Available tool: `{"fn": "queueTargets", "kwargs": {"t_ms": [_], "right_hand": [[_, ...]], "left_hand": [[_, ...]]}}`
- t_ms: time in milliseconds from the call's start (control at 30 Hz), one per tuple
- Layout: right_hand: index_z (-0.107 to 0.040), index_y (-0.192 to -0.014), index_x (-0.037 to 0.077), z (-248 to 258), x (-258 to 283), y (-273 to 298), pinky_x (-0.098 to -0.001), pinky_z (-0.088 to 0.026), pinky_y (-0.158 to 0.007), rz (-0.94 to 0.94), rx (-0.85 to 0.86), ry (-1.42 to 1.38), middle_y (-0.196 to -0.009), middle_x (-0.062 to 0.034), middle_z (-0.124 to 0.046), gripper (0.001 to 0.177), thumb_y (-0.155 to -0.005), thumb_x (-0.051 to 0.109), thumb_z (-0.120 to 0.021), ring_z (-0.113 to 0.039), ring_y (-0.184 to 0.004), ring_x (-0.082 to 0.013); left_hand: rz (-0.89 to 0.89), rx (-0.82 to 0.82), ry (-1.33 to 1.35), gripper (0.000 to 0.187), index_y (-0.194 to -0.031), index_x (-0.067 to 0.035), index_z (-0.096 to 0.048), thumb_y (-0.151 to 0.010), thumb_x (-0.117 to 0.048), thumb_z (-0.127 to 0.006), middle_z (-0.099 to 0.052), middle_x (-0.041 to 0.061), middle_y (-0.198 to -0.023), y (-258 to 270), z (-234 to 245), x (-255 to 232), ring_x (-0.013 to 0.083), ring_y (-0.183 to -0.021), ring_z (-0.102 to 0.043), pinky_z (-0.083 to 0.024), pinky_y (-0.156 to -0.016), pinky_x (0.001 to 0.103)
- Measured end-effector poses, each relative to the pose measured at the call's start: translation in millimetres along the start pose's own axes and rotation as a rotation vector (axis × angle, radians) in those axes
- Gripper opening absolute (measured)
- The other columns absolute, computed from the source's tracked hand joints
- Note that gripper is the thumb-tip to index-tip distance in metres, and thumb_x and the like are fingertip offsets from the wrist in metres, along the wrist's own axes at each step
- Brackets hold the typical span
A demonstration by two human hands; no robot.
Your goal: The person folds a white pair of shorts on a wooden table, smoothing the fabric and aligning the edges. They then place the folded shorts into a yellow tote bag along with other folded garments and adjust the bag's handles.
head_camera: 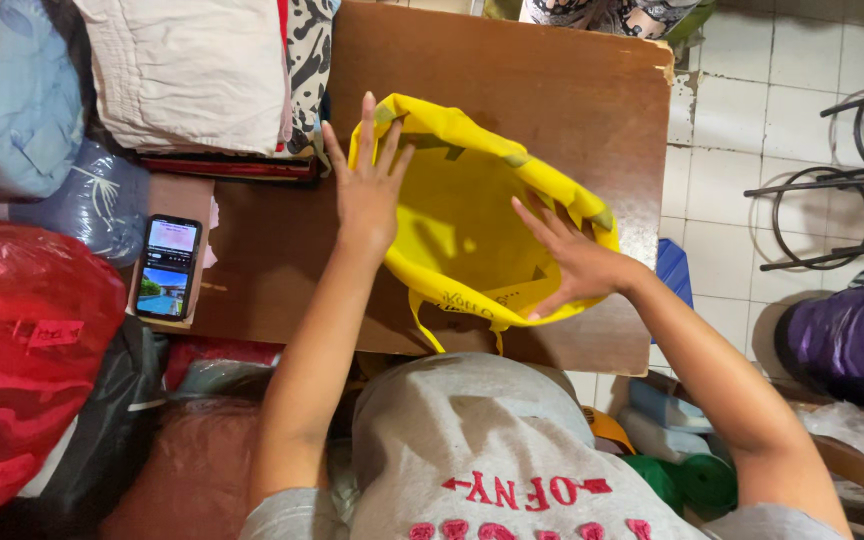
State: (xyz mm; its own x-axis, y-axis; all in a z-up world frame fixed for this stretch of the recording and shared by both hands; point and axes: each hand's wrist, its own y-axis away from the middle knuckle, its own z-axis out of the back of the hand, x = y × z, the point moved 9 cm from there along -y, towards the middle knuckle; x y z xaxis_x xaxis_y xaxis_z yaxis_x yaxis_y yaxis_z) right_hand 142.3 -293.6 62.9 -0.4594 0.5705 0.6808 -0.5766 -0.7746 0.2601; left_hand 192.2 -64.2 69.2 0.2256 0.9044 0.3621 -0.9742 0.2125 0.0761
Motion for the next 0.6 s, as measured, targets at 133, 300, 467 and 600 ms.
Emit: {"fn": "queueTargets", "kwargs": {"t_ms": [133,300,467,600], "right_hand": [[-0.005,-0.163,0.024,-0.1,9.5,13.9,-0.0554,-0.009,-0.124,0.001,0.034,0.107,-0.169,-0.0218,-0.001,0.147,-0.052,0.062,-0.093,0.000,-0.156,-0.0483],[-0.010,-0.162,0.021,25.5,18.2,14.3,-0.0639,-0.002,-0.122,-0.030,-0.169,0.256,-0.168,-0.0262,-0.006,0.144,-0.050,0.063,-0.091,0.001,-0.155,-0.0495],[-0.010,-0.160,0.026,25.1,8.8,19.1,-0.0719,0.001,-0.116,-0.170,-0.132,0.444,-0.165,-0.0277,-0.002,0.147,-0.044,0.065,-0.091,0.009,-0.151,-0.0528],[-0.009,-0.161,0.033,19.1,-10.9,24.7,-0.0821,0.004,-0.110,-0.317,-0.039,0.548,-0.167,-0.0267,0.002,0.147,-0.044,0.063,-0.092,0.013,-0.152,-0.0518]], "left_hand": [[-0.088,0.012,0.094,0.092,-0.159,-0.030,-0.039,-0.076,-0.020,-0.078,-0.009,0.006,-0.173,16.7,10.5,-10.0,0.0405,-0.157,0.010,0.007,-0.108,0.081],[-0.211,0.011,0.368,0.123,-0.163,-0.024,-0.037,-0.055,-0.046,-0.092,0.000,0.014,-0.175,50.3,43.7,-57.0,0.0368,-0.158,0.009,0.004,-0.114,0.080],[-0.117,0.190,0.397,0.138,-0.163,-0.026,-0.028,-0.045,-0.042,-0.098,0.009,0.015,-0.171,58.0,36.8,-39.1,0.0401,-0.156,0.011,0.001,-0.112,0.082],[0.020,0.206,0.547,0.139,-0.162,-0.029,-0.027,-0.045,-0.036,-0.100,0.012,0.013,-0.169,60.7,29.7,-15.0,0.0437,-0.155,0.010,-0.002,-0.115,0.080]]}}
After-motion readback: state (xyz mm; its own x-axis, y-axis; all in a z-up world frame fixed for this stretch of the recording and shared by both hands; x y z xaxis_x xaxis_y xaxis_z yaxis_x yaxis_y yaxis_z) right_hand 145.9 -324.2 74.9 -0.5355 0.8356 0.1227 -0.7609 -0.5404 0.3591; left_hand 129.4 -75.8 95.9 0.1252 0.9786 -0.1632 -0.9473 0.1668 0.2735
